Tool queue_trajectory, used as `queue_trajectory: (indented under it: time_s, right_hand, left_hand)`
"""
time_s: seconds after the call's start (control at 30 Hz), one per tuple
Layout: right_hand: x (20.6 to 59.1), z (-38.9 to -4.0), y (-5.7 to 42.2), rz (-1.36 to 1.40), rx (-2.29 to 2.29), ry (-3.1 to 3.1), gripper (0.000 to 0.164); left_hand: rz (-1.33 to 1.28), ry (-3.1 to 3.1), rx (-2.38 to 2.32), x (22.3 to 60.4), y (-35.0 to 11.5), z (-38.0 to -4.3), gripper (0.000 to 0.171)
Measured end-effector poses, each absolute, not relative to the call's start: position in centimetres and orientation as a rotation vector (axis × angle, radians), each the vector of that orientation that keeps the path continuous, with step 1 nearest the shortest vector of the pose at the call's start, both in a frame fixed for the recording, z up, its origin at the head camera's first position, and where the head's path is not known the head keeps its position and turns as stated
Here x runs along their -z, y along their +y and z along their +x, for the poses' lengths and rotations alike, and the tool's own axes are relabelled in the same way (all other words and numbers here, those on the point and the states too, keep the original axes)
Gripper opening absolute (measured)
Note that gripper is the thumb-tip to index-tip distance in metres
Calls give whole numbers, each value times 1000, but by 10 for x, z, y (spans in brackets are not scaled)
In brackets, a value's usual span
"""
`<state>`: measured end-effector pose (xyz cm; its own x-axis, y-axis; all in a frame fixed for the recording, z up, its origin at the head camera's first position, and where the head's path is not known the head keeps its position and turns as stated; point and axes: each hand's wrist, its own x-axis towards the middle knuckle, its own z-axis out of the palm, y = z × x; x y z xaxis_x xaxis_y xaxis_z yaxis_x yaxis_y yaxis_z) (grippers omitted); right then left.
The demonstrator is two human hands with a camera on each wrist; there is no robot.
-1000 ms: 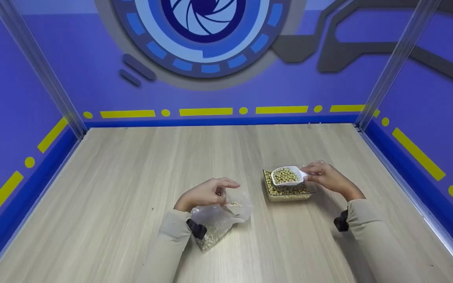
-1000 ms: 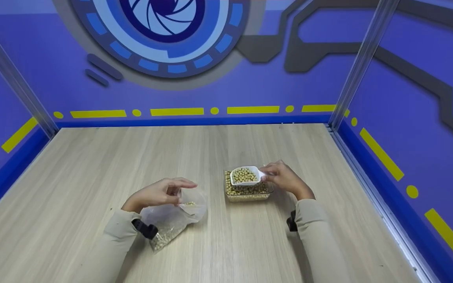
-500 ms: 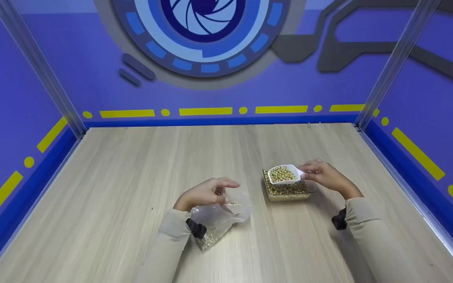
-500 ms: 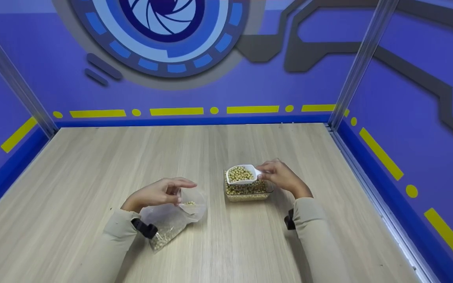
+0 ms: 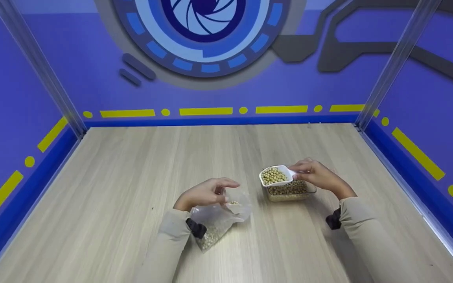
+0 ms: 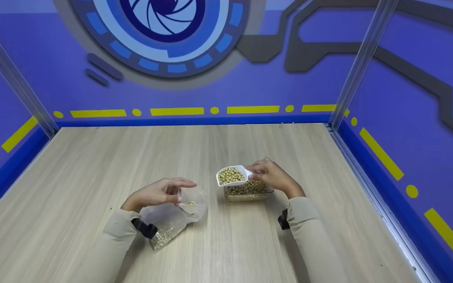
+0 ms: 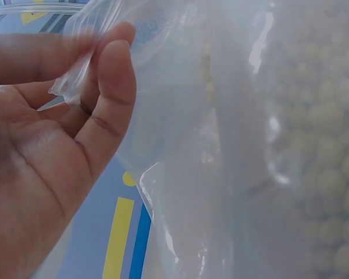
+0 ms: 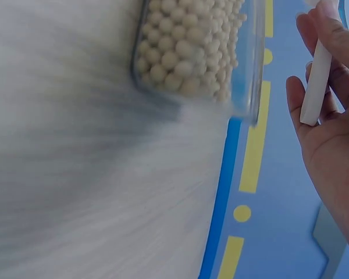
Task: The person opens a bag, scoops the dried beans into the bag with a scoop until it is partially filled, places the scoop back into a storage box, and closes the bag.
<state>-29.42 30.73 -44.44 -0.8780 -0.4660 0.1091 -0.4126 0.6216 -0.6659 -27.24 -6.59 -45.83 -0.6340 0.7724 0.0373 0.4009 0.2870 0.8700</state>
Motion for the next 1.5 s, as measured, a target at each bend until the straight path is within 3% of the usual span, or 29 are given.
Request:
queue_trajectory:
  time_s: [0.17, 0.4, 1.5]
  right_hand:
    - [433, -285, 290, -764, 1098, 2756, 29]
    - [449, -294, 287, -833, 1152, 2713, 27]
    - [451, -288, 251, -1107, 1088, 2608, 22]
  left_hand:
    - [1026, 2144, -1315, 459, -65, -272, 51]
    - [1005, 2141, -1325, 459, -65, -272, 51]
    - [1018, 2151, -1319, 457, -64, -273, 51]
